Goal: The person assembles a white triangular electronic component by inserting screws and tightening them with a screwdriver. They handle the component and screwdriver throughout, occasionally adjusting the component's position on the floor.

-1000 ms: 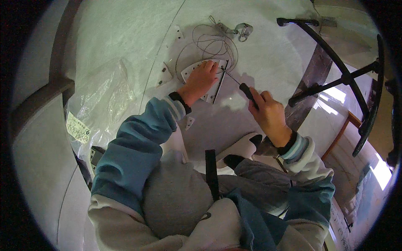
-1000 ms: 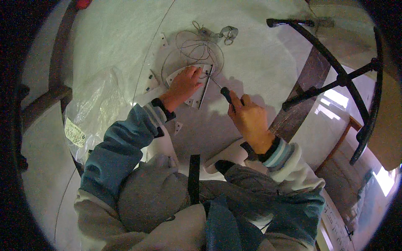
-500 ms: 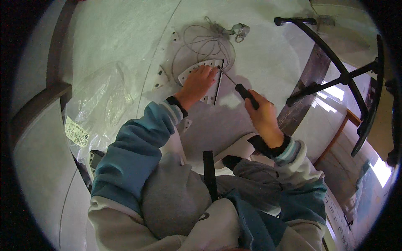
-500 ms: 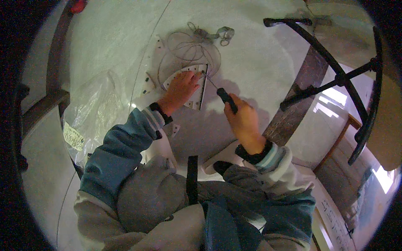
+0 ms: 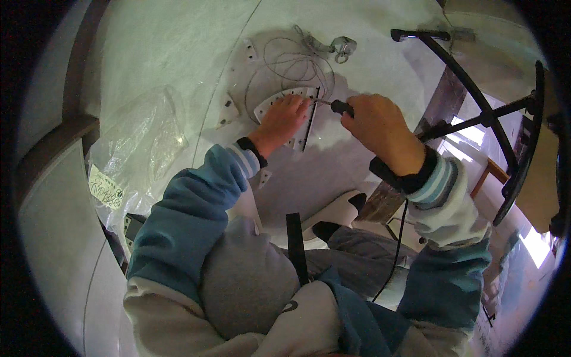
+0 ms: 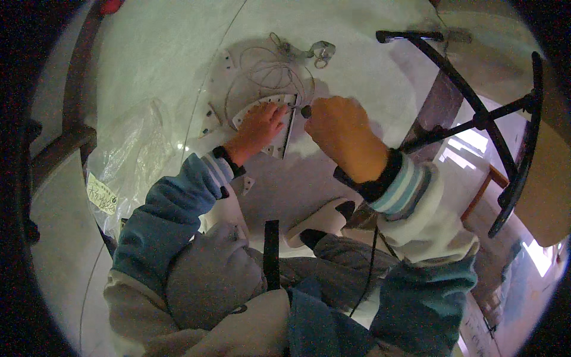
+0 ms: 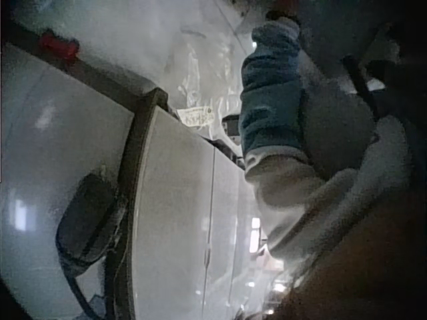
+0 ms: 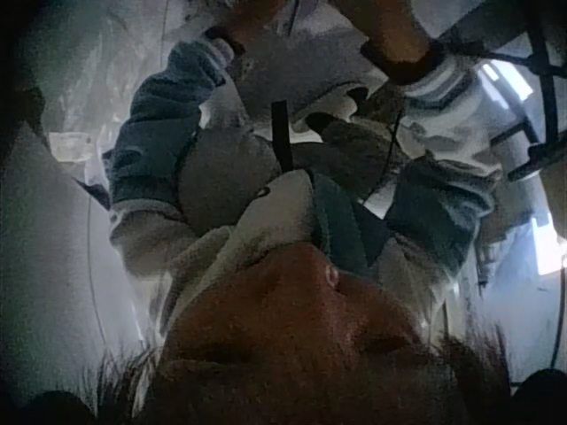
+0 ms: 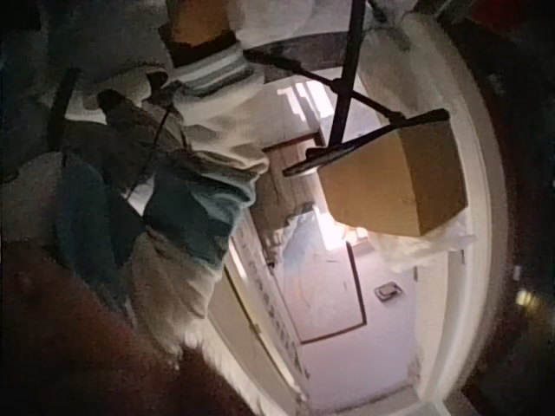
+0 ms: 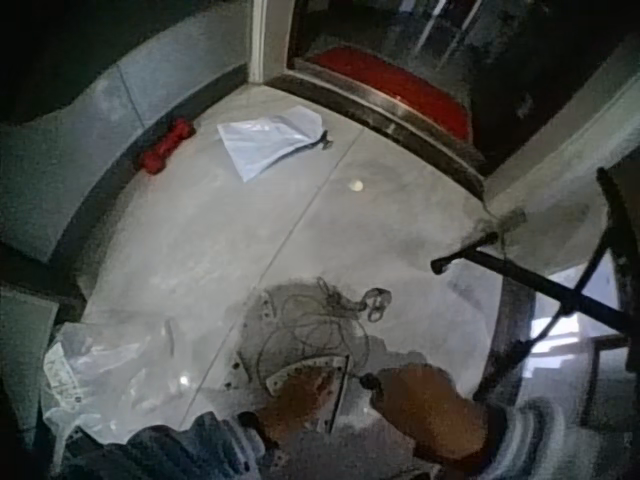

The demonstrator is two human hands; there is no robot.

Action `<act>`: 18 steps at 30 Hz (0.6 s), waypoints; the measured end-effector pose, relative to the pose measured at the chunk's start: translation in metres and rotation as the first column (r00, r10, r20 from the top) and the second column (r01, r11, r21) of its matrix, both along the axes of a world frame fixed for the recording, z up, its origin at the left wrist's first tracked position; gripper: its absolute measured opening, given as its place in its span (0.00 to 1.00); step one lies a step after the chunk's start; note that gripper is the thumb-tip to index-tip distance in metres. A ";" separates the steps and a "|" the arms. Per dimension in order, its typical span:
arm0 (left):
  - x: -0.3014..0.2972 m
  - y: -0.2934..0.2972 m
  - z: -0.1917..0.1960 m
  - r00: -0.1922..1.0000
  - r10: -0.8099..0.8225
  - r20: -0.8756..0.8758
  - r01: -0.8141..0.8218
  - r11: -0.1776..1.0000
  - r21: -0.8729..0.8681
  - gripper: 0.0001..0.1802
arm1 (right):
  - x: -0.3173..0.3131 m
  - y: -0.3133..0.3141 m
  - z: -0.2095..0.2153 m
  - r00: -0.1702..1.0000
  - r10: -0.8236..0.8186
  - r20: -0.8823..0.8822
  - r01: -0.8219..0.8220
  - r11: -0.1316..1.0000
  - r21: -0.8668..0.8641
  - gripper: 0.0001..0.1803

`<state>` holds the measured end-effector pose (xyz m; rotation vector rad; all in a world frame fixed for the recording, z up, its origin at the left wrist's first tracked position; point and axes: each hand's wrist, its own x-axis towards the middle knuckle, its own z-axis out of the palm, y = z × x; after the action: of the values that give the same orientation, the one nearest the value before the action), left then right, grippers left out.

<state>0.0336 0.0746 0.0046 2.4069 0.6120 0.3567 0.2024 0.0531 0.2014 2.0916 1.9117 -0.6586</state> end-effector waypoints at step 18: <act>0.040 0.019 0.001 0.972 -0.096 0.214 0.128 0.982 -0.142 0.08 | 0.001 0.005 0.009 0.969 -0.203 0.140 0.208 0.978 -0.022 0.22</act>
<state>0.0733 0.0937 0.0058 2.2091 0.3937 0.4845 0.2037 0.0580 0.2105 2.2677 1.6136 -0.5688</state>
